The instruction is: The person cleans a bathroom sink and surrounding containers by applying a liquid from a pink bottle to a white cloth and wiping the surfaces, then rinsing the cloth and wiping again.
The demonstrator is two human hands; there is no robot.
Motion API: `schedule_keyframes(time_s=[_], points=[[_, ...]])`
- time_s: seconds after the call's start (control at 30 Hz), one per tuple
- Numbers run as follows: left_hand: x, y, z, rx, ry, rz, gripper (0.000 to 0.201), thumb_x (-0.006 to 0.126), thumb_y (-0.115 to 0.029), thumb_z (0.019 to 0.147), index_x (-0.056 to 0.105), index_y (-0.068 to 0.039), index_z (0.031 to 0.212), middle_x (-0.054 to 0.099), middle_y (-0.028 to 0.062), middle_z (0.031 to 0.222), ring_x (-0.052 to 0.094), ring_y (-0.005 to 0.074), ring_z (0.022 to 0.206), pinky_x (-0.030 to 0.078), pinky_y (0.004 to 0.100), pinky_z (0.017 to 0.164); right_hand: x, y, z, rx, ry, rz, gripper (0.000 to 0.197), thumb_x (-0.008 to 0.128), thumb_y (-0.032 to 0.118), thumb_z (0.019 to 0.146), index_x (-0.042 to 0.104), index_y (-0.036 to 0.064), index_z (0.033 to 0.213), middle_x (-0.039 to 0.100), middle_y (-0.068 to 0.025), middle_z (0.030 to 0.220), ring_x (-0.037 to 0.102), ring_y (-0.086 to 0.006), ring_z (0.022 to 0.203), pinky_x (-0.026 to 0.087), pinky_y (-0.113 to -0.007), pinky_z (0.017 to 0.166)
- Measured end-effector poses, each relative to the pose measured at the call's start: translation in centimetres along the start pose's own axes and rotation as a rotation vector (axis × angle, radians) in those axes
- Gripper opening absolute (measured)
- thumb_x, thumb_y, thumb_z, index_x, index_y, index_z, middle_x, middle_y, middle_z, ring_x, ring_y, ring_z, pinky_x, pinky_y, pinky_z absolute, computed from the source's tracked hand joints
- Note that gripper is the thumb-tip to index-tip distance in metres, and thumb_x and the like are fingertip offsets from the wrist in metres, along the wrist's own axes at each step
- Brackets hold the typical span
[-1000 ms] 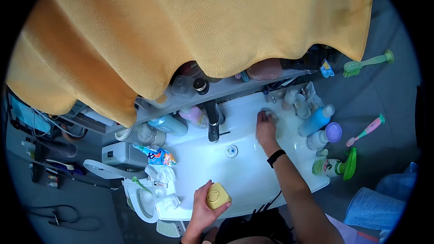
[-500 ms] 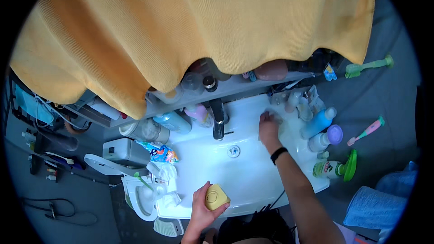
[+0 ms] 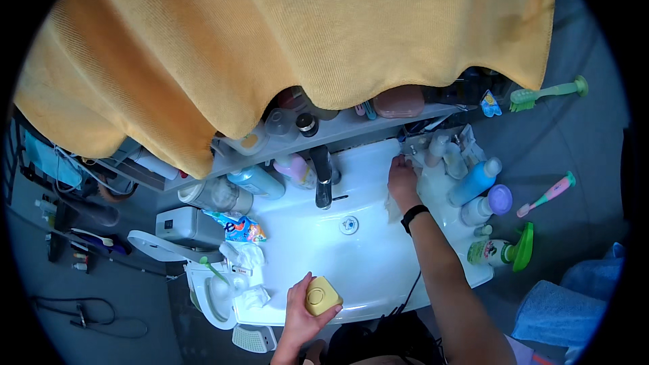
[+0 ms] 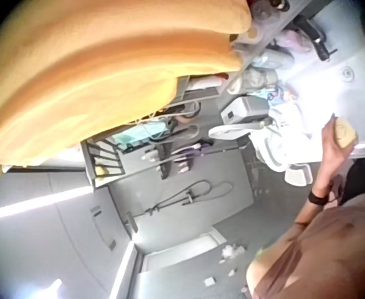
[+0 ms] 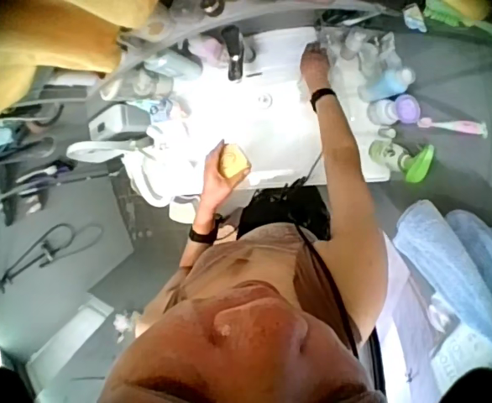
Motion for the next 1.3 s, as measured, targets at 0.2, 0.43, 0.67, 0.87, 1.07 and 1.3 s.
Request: schedule_keyframes(time_s=[0.2, 0.43, 0.67, 0.87, 1.07, 1.3], points=[[0.5, 1.4, -1.1, -0.053, -0.03, -0.01, 0.13, 0.126, -0.028, 0.093, 0.054, 0.005, 0.196, 0.071, 0.0255, 0.175, 0.076, 0.0401, 0.162, 0.063, 0.0527, 0.14, 0.3, 3.5, -3.9, -0.132, -0.107, -0.081, 0.057, 0.074, 0.018, 0.121, 0.071, -0.0047, 0.174, 0.076, -0.0266, 0.187, 0.076, -0.0465, 0.163, 0.059, -0.056, 0.143], [1.6, -0.2, 0.9, 0.0, 0.02, -0.03, 0.132, 0.127, -0.028, 0.092, 0.053, 0.006, 0.196, 0.071, 0.025, 0.176, 0.076, 0.0391, 0.163, 0.063, 0.0524, 0.142, -1.3, 2.2, 5.5, 0.192, 0.075, -0.025, 0.057, 0.077, 0.021, 0.125, 0.066, 0.0066, 0.179, 0.06, -0.0202, 0.201, 0.072, -0.0412, 0.171, 0.073, -0.056, 0.125], [-1.3, 2.8, -4.9, -0.097, -0.024, -0.001, 0.132, 0.126, -0.03, 0.092, 0.053, 0.007, 0.196, 0.072, 0.0255, 0.176, 0.075, 0.0399, 0.163, 0.062, 0.0542, 0.142, 1.4, 8.3, 1.1, 0.205, 0.085, 0.053, 0.057, 0.07, 0.021, 0.129, 0.064, -0.0007, 0.182, 0.054, -0.0282, 0.205, 0.066, -0.046, 0.178, 0.068, -0.054, 0.135], [-1.2, 3.9, -3.9, -0.103, -0.049, -0.162, 0.132, 0.126, -0.032, 0.093, 0.053, 0.008, 0.195, 0.073, 0.0263, 0.176, 0.074, 0.0409, 0.163, 0.062, 0.0552, 0.142, 1.9, 4.0, 6.0, 0.26, 0.002, 0.04, 0.078, 0.08, 0.018, 0.12, 0.053, -0.0027, 0.19, 0.055, -0.0258, 0.203, 0.065, -0.0443, 0.18, 0.068, -0.055, 0.135], [-0.2, 3.9, -3.5, -0.109, -0.023, -0.103, 0.129, 0.125, -0.038, 0.092, 0.057, 0.007, 0.193, 0.078, 0.0267, 0.172, 0.072, 0.0468, 0.16, 0.06, 0.0584, 0.14, 2.4, 13.9, -4.0, -0.227, 0.144, 0.026, 0.077, 0.074, 0.017, 0.123, 0.054, 0.0006, 0.195, 0.06, -0.0279, 0.203, 0.072, -0.0487, 0.172, 0.074, -0.061, 0.125], [-2.2, 2.6, -2.9, -0.006, -0.031, -0.092, 0.129, 0.125, -0.037, 0.092, 0.058, 0.007, 0.192, 0.077, 0.027, 0.171, 0.072, 0.0468, 0.159, 0.06, 0.0583, 0.14, 0.6, 2.6, -3.5, 0.093, -0.037, -0.024, 0.087, 0.078, 0.014, 0.118, 0.05, -0.0055, 0.197, 0.066, -0.0308, 0.194, 0.079, -0.0539, 0.157, 0.075, -0.056, 0.122]])
Point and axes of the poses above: each hand's wrist, its own z-axis towards the middle knuckle, its own x-axis out of the palm, y = z × x, the point moved 1 cm from there along z, towards the middle knuckle
